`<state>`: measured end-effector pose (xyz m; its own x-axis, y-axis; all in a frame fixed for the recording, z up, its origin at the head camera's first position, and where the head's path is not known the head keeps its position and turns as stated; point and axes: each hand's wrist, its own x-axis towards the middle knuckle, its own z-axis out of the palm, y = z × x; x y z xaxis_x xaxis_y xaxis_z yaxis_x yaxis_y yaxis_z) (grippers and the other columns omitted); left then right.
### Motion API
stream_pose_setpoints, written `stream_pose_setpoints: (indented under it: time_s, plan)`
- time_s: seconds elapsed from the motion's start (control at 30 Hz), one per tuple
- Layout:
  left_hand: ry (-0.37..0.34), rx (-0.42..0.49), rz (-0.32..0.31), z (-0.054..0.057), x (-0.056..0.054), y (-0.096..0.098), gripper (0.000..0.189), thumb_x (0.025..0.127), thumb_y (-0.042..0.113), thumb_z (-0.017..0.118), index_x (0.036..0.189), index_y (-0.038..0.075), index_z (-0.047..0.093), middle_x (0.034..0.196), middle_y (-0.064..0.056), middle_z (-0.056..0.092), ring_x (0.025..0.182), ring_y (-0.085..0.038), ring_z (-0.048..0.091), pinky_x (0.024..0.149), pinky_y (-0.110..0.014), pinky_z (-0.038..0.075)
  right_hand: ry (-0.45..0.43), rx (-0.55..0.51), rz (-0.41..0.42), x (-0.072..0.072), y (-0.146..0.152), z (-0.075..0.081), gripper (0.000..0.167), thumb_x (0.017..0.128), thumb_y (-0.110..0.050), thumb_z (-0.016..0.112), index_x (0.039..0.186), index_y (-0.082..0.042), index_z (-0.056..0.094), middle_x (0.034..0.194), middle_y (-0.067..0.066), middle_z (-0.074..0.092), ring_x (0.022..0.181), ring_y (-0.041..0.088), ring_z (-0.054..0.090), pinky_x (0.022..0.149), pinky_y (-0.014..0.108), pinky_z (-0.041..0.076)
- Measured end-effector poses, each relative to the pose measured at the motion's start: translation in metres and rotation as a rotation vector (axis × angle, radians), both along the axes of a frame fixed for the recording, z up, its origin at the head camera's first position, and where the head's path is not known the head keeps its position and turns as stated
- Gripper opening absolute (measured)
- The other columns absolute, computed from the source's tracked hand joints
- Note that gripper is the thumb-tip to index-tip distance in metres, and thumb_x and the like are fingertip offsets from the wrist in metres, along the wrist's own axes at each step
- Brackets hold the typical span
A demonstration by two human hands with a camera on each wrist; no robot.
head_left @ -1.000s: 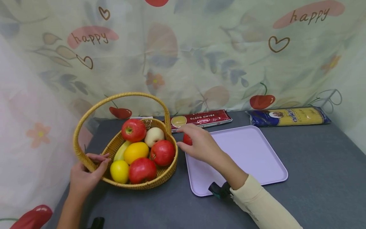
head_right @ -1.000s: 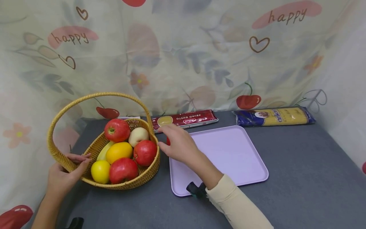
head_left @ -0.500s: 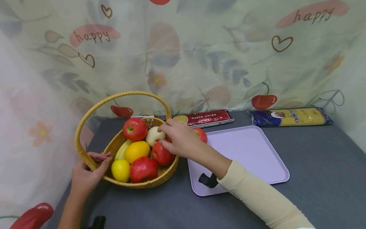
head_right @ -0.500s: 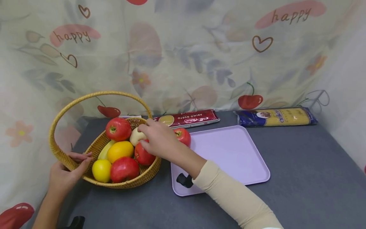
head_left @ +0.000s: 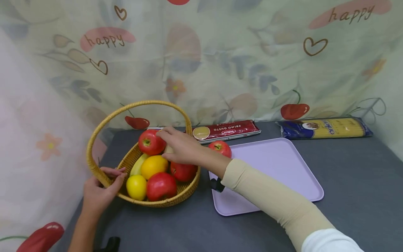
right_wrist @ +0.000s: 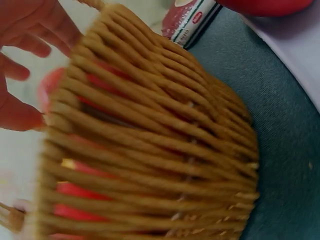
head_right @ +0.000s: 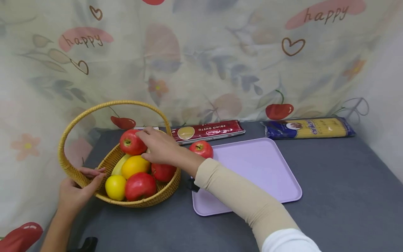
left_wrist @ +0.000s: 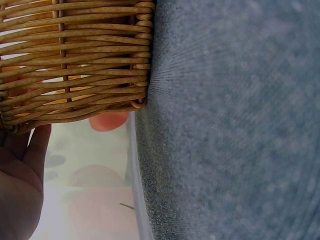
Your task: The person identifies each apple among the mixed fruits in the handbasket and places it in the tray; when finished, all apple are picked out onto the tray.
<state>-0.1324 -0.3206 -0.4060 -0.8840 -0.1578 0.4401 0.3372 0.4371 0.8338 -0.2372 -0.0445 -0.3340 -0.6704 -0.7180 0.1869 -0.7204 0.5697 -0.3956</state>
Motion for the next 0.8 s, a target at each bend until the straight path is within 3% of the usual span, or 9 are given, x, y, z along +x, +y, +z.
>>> stream_pose_setpoints:
  time_s: [0.27,0.57,0.8]
  plan:
    - [-0.024,0.006,0.012,0.001,0.0,0.002,0.017,0.079,-0.014,0.077,0.091,-0.007,0.067,0.087,-0.002,0.073,0.088,-0.009,0.072,0.072,-0.017,0.057,0.14,0.022,-0.017,-0.01,-0.019,-0.016,0.074,0.093,-0.029,0.074,0.153,-0.011,0.036,0.153,0.015,0.036,0.128,0.031,0.05,0.109,0.037,0.042]
    - [-0.042,0.012,0.033,0.002,0.003,0.004,0.016,0.081,-0.011,0.077,0.093,-0.007,0.067,0.088,0.0,0.073,0.088,-0.007,0.072,0.073,-0.017,0.056,0.069,-0.036,-0.048,-0.015,-0.026,-0.029,0.08,0.091,-0.026,0.075,0.157,-0.014,0.03,0.157,0.012,0.032,0.133,0.029,0.043,0.108,0.038,0.043]
    - [-0.025,0.008,0.023,0.001,0.001,0.003,0.017,0.08,-0.012,0.077,0.093,-0.007,0.067,0.089,-0.001,0.073,0.089,-0.007,0.071,0.075,-0.016,0.056,0.053,-0.066,-0.053,-0.019,-0.03,-0.032,0.082,0.092,-0.025,0.074,0.158,-0.014,0.026,0.157,0.009,0.03,0.132,0.027,0.042,0.107,0.037,0.043]
